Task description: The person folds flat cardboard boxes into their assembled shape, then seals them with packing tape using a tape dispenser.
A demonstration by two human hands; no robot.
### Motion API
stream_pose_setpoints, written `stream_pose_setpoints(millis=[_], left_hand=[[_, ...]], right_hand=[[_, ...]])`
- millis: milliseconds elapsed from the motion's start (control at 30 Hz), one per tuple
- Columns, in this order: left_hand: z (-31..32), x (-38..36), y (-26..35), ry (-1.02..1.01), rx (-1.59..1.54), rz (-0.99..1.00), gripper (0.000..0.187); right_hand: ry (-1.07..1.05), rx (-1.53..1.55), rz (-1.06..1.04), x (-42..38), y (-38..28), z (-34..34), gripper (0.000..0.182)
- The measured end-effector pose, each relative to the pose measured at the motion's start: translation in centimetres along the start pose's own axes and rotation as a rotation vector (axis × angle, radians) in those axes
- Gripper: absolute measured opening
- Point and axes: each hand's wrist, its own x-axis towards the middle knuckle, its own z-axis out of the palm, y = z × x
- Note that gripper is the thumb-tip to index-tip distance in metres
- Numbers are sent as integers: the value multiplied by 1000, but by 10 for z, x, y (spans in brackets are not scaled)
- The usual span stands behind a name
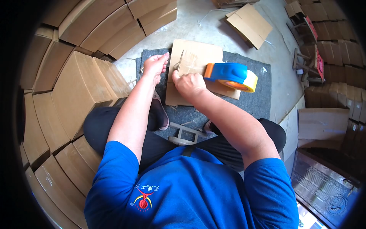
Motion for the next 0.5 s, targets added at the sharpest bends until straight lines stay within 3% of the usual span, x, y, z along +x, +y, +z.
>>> stream_pose_setpoints(millis=[233,333,400,500], left_hand=[[6,19,-39,-21,-12,-131,25],[21,12,-46,-14,-105,-213,25],[28,19,-58,25,-169,-119,24],[31,23,-68,129,-3,4,22]], right_hand=[[68,62,-6,0,-3,6,39],[45,69,24,1,-2,7,47],[41,110,7,-3,2,0,50],[102,170,76,-13,0,-17,55]])
